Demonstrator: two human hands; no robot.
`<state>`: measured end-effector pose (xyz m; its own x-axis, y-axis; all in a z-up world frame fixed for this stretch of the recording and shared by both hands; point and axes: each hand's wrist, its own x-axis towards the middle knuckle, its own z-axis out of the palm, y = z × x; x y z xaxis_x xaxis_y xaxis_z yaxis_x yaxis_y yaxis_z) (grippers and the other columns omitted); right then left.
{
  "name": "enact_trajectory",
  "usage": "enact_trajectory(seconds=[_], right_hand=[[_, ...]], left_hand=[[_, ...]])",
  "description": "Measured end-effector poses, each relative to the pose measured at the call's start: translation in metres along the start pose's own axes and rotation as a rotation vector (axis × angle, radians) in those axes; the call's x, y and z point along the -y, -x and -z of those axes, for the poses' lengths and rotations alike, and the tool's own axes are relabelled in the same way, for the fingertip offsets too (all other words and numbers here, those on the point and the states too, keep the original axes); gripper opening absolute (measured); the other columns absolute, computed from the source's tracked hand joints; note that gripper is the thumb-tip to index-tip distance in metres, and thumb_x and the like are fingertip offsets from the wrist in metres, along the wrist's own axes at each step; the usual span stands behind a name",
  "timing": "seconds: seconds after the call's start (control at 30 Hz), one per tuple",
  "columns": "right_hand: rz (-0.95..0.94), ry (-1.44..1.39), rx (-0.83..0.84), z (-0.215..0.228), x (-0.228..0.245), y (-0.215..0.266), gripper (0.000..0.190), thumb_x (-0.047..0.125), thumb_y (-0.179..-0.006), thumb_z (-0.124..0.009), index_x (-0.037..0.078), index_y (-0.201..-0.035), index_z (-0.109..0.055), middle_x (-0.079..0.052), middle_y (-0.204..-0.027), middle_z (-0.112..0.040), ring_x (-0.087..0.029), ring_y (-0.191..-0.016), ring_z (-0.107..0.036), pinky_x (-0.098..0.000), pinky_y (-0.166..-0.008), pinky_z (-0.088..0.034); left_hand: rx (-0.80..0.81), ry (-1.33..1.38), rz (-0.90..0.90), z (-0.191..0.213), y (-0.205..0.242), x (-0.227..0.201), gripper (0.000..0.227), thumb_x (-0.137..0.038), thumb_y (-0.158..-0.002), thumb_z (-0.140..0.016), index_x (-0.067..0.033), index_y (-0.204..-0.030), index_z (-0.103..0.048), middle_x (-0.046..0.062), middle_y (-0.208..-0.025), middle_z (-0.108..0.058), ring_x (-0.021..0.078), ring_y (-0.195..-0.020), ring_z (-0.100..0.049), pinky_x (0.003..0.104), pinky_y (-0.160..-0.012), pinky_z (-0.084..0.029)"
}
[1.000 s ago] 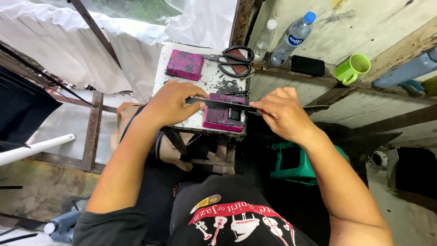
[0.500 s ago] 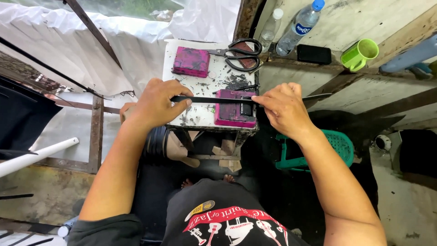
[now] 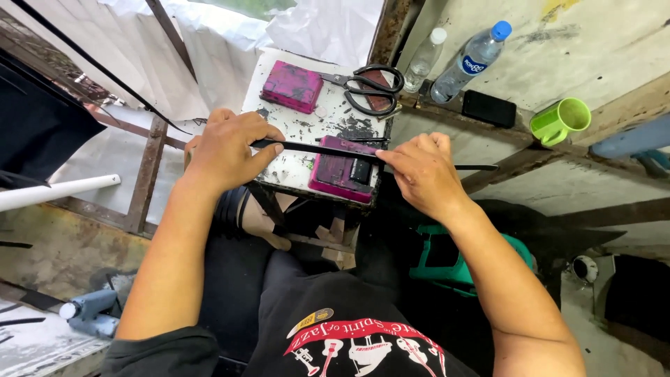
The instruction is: Retrieving a strap from a rack and pulling it through a manual applicator to apply flux or coating to its surface.
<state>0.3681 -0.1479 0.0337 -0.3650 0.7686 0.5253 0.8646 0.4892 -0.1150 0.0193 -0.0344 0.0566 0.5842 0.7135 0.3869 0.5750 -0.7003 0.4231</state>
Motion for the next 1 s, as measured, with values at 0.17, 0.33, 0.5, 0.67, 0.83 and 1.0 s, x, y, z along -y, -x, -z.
enact_trajectory(seconds=[0.17, 0.33, 0.5, 0.67, 0.83, 1.0], right_hand=[[0.031, -0.038, -0.013, -0.005, -0.002, -0.004, 0.019, 0.011, -0.098, -0.066, 0.022, -0.110, -0.074, 0.006, -0.087, -0.065, -0.018, -0.090, -0.061, -0.0378, -0.093, -0.037], [0.064, -0.059, -0.033, -0.018, -0.005, -0.004, 0.019, 0.012, -0.099, -0.065, 0.023, -0.112, -0.074, 0.007, -0.086, -0.065, -0.017, -0.090, -0.061, -0.0375, -0.093, -0.036], [0.090, -0.085, -0.040, -0.019, -0.007, -0.009, 0.019, 0.011, -0.100, -0.064, 0.022, -0.112, -0.074, 0.006, -0.086, -0.064, -0.018, -0.090, -0.061, -0.0382, -0.093, -0.036], [0.096, -0.084, -0.051, -0.022, -0.004, -0.010, 0.022, 0.010, -0.097, -0.064, 0.024, -0.112, -0.073, 0.007, -0.086, -0.064, -0.017, -0.089, -0.060, -0.0368, -0.091, -0.037], [0.099, -0.069, -0.057, -0.026, 0.002, -0.010, 0.022, 0.009, -0.097, -0.064, 0.022, -0.112, -0.073, 0.006, -0.086, -0.064, -0.018, -0.088, -0.060, -0.0378, -0.090, -0.037], [0.097, -0.001, -0.070, -0.029, 0.004, -0.008, 0.023, 0.008, -0.094, -0.066, 0.023, -0.111, -0.073, 0.006, -0.085, -0.063, -0.019, -0.086, -0.059, -0.0389, -0.090, -0.036]], left_hand=[[-0.019, -0.019, 0.056, 0.006, 0.007, -0.005, 0.013, -0.019, -0.085, -0.082, -0.0239, -0.096, -0.080, -0.001, -0.087, -0.074, 0.0209, -0.078, -0.067, 0.034, -0.097, -0.038], [-0.049, -0.049, 0.087, 0.005, 0.013, -0.004, 0.012, -0.019, -0.085, -0.083, -0.0236, -0.096, -0.080, -0.002, -0.086, -0.073, 0.0200, -0.077, -0.066, 0.034, -0.097, -0.037], [-0.076, -0.064, 0.107, 0.004, 0.017, -0.004, 0.012, -0.018, -0.085, -0.083, -0.0222, -0.096, -0.080, -0.001, -0.086, -0.074, 0.0203, -0.078, -0.067, 0.035, -0.098, -0.037], [-0.115, -0.144, 0.025, 0.000, 0.017, 0.007, 0.011, -0.020, -0.086, -0.085, -0.0203, -0.095, -0.081, -0.001, -0.086, -0.075, 0.0198, -0.082, -0.069, 0.036, -0.100, -0.038], [-0.194, -0.273, -0.085, -0.010, 0.017, 0.021, 0.013, -0.023, -0.083, -0.087, -0.0250, -0.094, -0.082, -0.004, -0.086, -0.074, 0.0183, -0.092, -0.065, 0.040, -0.103, -0.036], [-0.225, -0.349, -0.153, -0.025, 0.018, 0.036, 0.011, -0.027, -0.085, -0.086, -0.0276, -0.095, -0.082, -0.007, -0.088, -0.073, 0.0147, -0.097, -0.062, 0.042, -0.105, -0.034]])
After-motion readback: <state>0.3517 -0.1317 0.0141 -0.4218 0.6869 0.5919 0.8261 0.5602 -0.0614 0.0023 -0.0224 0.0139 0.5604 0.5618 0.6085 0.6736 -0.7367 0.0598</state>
